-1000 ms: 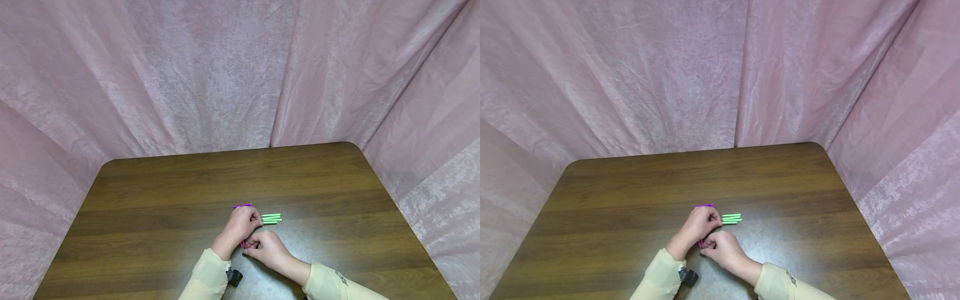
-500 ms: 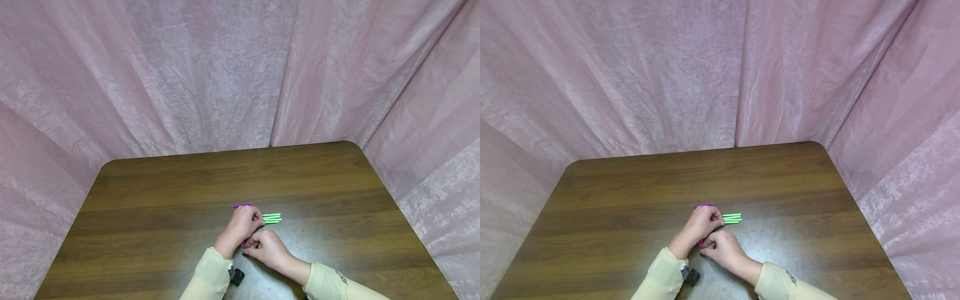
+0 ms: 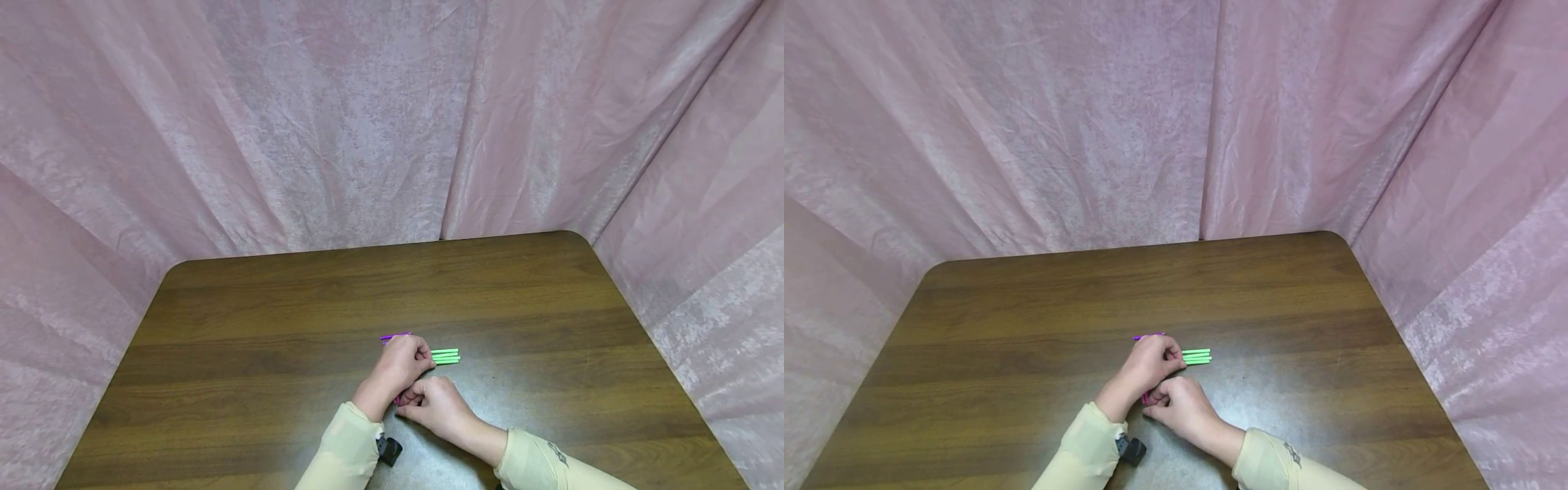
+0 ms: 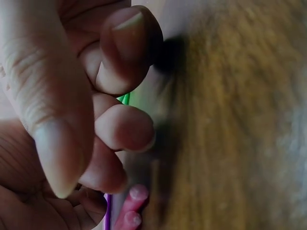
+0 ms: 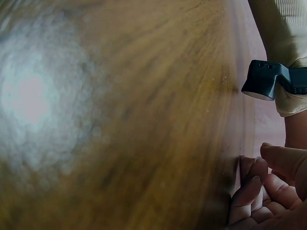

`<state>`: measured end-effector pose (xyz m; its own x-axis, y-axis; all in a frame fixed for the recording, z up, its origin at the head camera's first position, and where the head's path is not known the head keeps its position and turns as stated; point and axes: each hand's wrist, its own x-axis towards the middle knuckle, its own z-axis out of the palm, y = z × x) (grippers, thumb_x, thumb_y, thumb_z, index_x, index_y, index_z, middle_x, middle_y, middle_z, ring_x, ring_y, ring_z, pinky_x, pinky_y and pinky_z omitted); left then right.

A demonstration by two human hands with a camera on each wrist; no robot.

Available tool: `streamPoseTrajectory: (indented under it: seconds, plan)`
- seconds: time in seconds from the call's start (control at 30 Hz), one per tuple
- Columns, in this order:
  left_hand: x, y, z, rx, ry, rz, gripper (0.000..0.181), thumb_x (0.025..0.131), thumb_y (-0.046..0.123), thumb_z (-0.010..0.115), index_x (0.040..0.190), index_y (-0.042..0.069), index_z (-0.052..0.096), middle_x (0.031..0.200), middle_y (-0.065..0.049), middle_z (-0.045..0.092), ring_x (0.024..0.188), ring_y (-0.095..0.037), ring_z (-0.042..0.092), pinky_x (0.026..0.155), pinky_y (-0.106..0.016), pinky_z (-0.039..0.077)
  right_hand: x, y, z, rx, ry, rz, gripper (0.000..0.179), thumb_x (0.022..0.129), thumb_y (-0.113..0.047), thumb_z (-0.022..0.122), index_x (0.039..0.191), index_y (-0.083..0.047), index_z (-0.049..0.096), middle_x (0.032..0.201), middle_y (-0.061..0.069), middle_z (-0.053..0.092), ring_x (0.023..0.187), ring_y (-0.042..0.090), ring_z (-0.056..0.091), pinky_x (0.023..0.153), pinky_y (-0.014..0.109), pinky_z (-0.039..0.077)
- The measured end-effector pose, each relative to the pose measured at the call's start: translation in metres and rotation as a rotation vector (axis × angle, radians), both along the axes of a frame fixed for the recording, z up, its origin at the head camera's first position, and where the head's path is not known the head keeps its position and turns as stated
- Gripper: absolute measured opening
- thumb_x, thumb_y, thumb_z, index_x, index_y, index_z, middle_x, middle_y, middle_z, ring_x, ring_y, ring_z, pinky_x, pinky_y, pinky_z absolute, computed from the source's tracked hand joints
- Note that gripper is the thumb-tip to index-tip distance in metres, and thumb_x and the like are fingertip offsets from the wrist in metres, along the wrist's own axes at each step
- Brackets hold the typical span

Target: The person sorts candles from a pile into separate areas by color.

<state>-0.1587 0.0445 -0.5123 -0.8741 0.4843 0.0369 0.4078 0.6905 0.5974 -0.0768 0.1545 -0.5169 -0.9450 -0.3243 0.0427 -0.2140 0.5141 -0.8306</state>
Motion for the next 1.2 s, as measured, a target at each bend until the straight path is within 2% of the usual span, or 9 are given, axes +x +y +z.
streamPoseTrajectory:
  seconds: [0.27,0.7,0.93,1.2]
  plan:
    - [0.0007,0.001,-0.0008,0.015,-0.03,-0.003,0.017,0.077,0.016,0.08,0.068,0.016,0.066,0.061,0.011,0.06,0.06,-0.001,0.052,0.06,-0.021,0.043,0.0003,-0.0005,0.0013,-0.007,0.012,-0.008,0.009,0.076,-0.011,0.08,0.072,-0.012,0.072,0.066,-0.008,0.067,0.06,-0.003,0.057,0.059,0.019,0.048]
    - [0.001,0.0011,-0.0021,0.018,-0.022,0.009,0.017,0.075,0.014,0.081,0.068,0.017,0.066,0.06,0.012,0.059,0.06,-0.001,0.051,0.059,-0.02,0.042,0.0006,-0.0004,0.002,-0.011,-0.003,-0.01,0.009,0.077,-0.011,0.08,0.073,-0.011,0.072,0.066,-0.008,0.067,0.06,-0.003,0.056,0.059,0.019,0.047]
    - [0.0011,0.0011,-0.0011,0.012,-0.035,0.013,0.019,0.077,0.017,0.08,0.067,0.018,0.065,0.06,0.013,0.057,0.059,0.0,0.05,0.058,-0.02,0.042,0.0,-0.0011,0.001,0.001,0.026,-0.011,0.01,0.076,-0.014,0.08,0.072,-0.012,0.072,0.066,-0.008,0.067,0.059,-0.004,0.056,0.058,0.02,0.047]
    - [0.0002,-0.0052,0.0027,0.031,-0.021,0.022,0.017,0.079,0.016,0.079,0.069,0.017,0.066,0.061,0.013,0.058,0.059,0.0,0.051,0.059,-0.02,0.042,-0.0001,0.0,0.0023,0.0,-0.006,-0.002,0.008,0.077,-0.012,0.08,0.074,-0.013,0.072,0.067,-0.008,0.068,0.061,-0.003,0.057,0.06,0.02,0.048]
